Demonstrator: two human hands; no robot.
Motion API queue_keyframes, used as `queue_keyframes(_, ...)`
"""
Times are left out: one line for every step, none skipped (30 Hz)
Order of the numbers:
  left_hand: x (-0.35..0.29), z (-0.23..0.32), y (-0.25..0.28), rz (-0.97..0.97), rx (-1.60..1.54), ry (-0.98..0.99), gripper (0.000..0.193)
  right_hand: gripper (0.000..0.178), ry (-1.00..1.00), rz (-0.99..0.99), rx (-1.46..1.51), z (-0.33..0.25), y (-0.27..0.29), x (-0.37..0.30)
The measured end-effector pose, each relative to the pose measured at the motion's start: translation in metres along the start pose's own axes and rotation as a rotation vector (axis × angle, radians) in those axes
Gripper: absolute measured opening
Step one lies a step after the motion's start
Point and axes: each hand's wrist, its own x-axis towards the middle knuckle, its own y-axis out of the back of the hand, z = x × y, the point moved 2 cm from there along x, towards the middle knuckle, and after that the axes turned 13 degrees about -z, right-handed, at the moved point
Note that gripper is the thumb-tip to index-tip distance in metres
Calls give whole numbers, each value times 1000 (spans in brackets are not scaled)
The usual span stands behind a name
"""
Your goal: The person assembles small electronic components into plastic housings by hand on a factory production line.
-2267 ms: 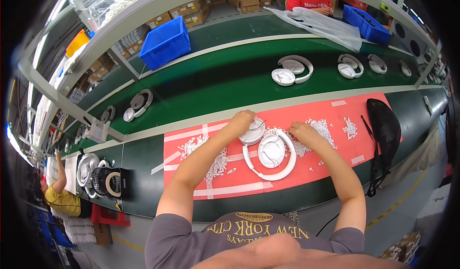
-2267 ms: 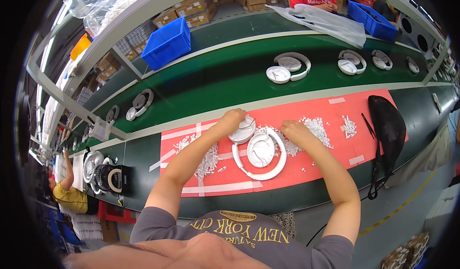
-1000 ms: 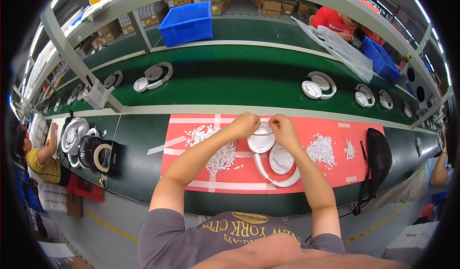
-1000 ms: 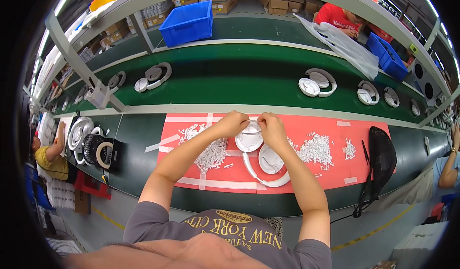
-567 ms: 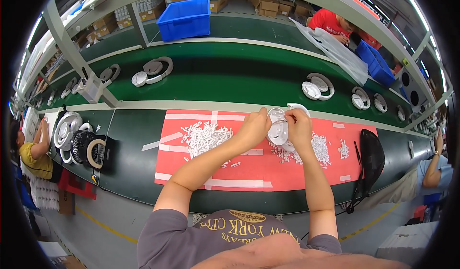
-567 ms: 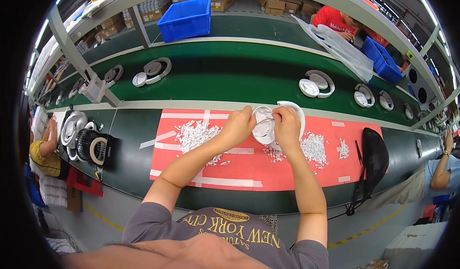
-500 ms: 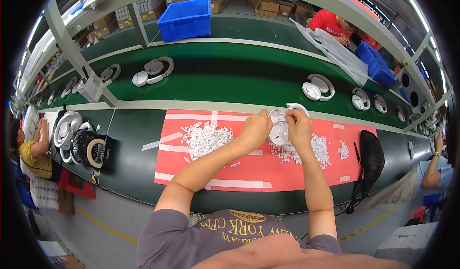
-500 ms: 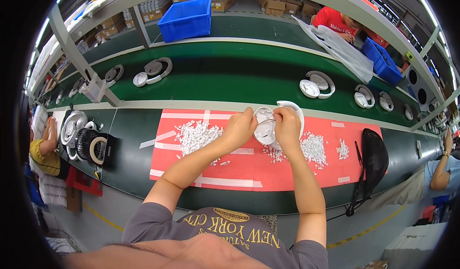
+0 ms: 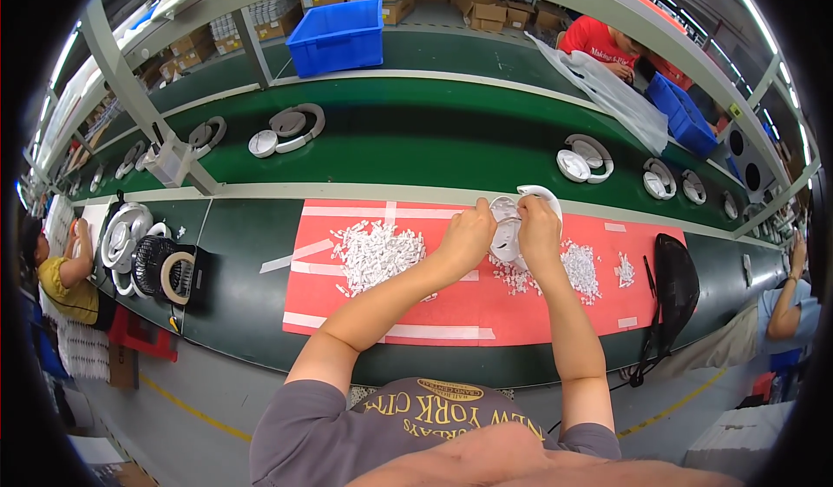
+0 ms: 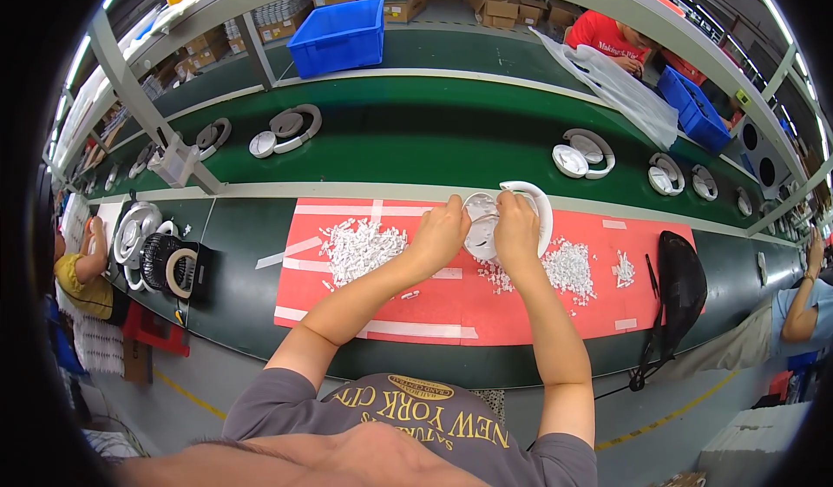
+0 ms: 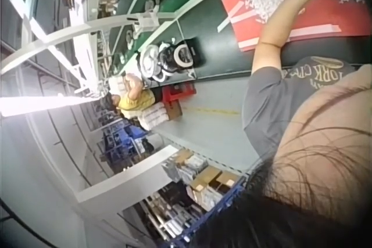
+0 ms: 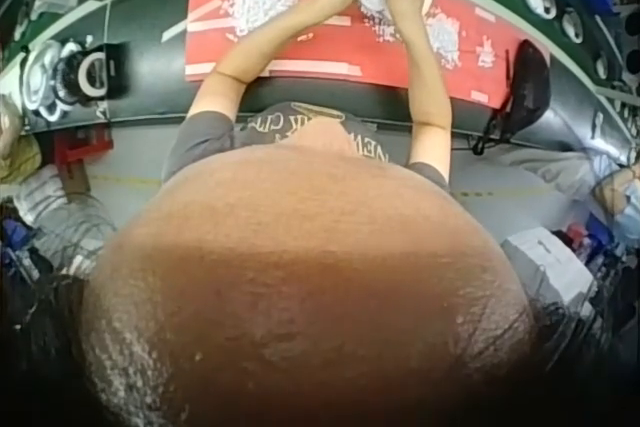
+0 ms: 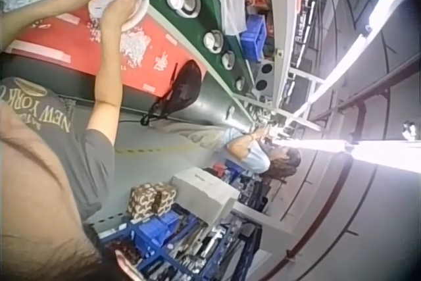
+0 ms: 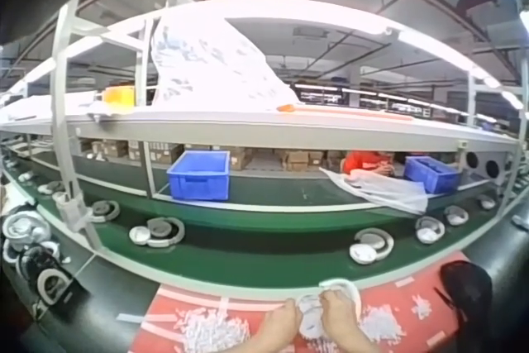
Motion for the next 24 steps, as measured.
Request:
queue_keyframes(0, 0, 1, 1, 0, 1, 16, 6, -16, -15, -11, -1, -1, 0)
queue_keyframes(-1, -1, 2, -9, -10, 5, 16, 5, -32, -30, -21, -2, -1, -1)
queue_keyframes(-1, -1, 4, -20, -20, 8, 16, 5, -31, -31, -21, -4, -2, -2)
queue_keyframes(-1, -1, 4, -19, -20, 9, 16, 5, -46, -17, 2, -5, -2, -3)
queue_keyframes(-1, 0, 5, -16, -7, 3, 16, 4, -62, -4, 26, -7, -2, -4)
queue_keyframes(-1, 0, 5, -14, 6, -4, 16, 4, -62, -4, 27, -7, -5, -5)
queue_keyframes(0, -1, 4, -15, 6, -3, 16, 4, -68, 26, 44, -6, -10, -6)
queue_keyframes(0, -3, 2, -6, -13, -2, 16, 5, -75, 57, 61, -4, -14, -7)
queue_keyframes(0, -4, 2, 4, -33, -3, 16, 5, -76, 57, 60, -2, -18, -8)
queue_keyframes(-1, -4, 2, 3, -34, -4, 16, 5, -73, 74, 65, -1, -21, -9)
queue_keyframes(-3, -3, 1, 0, -21, -7, 16, 6, -71, 90, 71, 0, -22, -10)
queue_keyframes(-4, -2, 2, -2, -7, -8, 16, 6, -70, 89, 72, -2, -22, -9)
queue_keyframes(-4, -1, 3, -2, -6, -7, 16, 7, -137, 64, 157, -2, -21, -7)
queue_keyframes(-4, -1, 4, -26, 15, 2, 13, 9, -205, 38, 242, -2, -19, -5)
queue_keyframes(-4, 0, 5, -50, 35, 12, 11, 9, -205, 37, 242, -3, -15, -3)
queue_keyframes(-4, 1, 5, -50, 36, 13, 11, 9, -248, -37, 275, -3, -12, 0)
queue_keyframes(-5, 3, 6, -44, 74, -13, 10, 10, -291, -112, 307, -1, -11, 3)
queue_keyframes(-5, 4, 6, -39, 111, -41, 10, 10, -293, -110, 308, 2, -10, 6)
queue_keyframes(-4, 3, 4, -41, 112, -43, 10, 11, -261, -154, 287, 6, -9, 9)
queue_keyframes(-4, 1, 1, -13, 84, -51, 13, 12, -230, -198, 266, 9, -9, 11)
queue_keyframes(-3, 2, 2, 15, 56, -58, 16, 12, -232, -197, 267, 13, -9, 12)
queue_keyframes(-2, 3, 2, 12, 57, -60, 16, 10, -121, -180, 204, 14, -8, 12)
queue_keyframes(-2, 6, 1, -20, 99, -50, 12, 8, -10, -162, 140, 15, -6, 13)
queue_keyframes(-2, 7, 3, -50, 144, -38, 8, 8, -10, -162, 143, 16, -4, 15)
